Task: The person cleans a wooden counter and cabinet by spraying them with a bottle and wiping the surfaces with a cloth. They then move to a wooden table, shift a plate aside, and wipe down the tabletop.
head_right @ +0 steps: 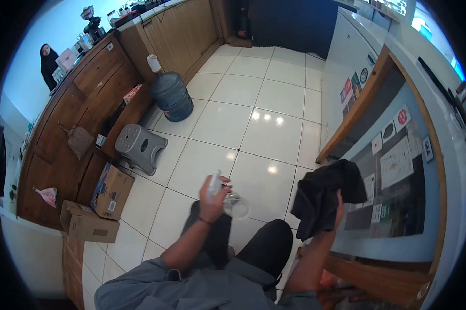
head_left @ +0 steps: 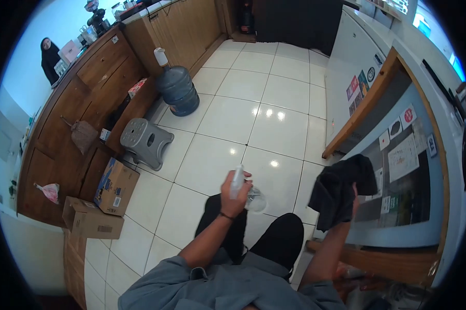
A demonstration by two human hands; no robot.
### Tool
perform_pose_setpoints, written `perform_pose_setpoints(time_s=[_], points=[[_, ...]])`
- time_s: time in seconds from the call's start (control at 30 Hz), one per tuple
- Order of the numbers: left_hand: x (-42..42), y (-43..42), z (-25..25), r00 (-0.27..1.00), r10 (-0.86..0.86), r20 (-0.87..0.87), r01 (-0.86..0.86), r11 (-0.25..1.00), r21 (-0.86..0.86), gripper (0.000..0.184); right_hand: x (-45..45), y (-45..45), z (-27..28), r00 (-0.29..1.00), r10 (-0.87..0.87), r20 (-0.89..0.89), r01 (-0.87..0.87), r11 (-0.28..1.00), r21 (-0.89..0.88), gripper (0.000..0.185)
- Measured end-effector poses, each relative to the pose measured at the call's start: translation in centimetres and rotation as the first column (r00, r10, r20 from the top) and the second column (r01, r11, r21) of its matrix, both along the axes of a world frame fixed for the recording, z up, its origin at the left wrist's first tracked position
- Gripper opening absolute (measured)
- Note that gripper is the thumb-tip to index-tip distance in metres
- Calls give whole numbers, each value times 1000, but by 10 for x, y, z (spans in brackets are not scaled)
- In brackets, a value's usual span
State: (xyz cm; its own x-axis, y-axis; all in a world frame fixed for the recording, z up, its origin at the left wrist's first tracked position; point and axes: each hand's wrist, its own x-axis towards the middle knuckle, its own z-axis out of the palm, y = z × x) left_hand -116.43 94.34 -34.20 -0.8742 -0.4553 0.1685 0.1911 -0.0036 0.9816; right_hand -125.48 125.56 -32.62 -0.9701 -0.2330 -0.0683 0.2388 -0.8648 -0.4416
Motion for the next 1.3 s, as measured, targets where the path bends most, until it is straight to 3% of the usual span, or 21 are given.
perform_pose_setpoints(time_s=[0.1,0.17,0.2,0.3,0.33,0.37,0.4,0.43,0.5,0.53,0.6,0.67,0.83,0.97,1.03,1.13,1.27,1.3], points=[[12,-14,66,996,58,-75,-55,997,46,26,-34,-40,-13,997,54,53,-47,991,-126,52],[17,-30,84,987,63,-148,-53,996,66,27,-50,-68,-43,990,131,44,-124,982,-142,53],[20,-41,84,983,56,-173,-46,997,59,28,-55,-84,-67,985,166,48,-156,975,-158,53],[9,-64,58,985,60,-161,-51,997,60,29,-64,-130,-209,894,223,389,-212,975,-73,32],[1,-72,48,987,65,-147,-55,996,67,29,-56,-155,-231,890,251,380,-220,968,-123,20],[-8,-80,38,995,85,-47,-85,996,7,28,-46,-172,-299,919,109,378,-200,957,212,17],[-23,-88,27,994,63,-85,-62,998,15,27,-41,-190,-295,835,147,531,-304,927,220,16],[-37,-95,24,996,78,-47,-74,994,78,27,-46,-220,-209,753,186,631,-316,943,100,17],[-69,-108,27,991,124,60,-132,977,169,25,-57,-213,-256,791,332,514,-375,927,-20,28],[-89,-117,30,982,144,122,-165,968,188,23,-73,-226,-241,729,426,536,-349,905,-245,33],[-118,-141,23,976,165,144,-187,969,162,24,-128,-257,-181,717,326,616,-346,934,-92,40],[-140,-155,23,940,223,260,-295,912,285,25,-182,-287,-115,720,237,652,-325,946,15,45],[-163,-152,34,795,332,507,-405,914,36,23,-280,-321,9,740,159,654,-318,939,131,50],[-197,-156,83,726,382,572,-390,914,-115,22,-333,-350,96,753,218,621,-381,914,141,46],[-222,-168,102,722,370,585,-420,906,-55,21,-359,-369,120,775,270,571,-430,888,165,45],[-269,-199,116,700,362,615,-473,881,20,20,-408,-415,139,714,190,674,-417,889,191,46],[-361,-274,123,648,616,448,-550,785,-284,18,-507,-505,129,572,422,703,-580,814,-17,46],[-385,-294,129,633,587,505,-592,787,-174,19,-537,-530,111,546,496,675,-612,786,-82,46]])
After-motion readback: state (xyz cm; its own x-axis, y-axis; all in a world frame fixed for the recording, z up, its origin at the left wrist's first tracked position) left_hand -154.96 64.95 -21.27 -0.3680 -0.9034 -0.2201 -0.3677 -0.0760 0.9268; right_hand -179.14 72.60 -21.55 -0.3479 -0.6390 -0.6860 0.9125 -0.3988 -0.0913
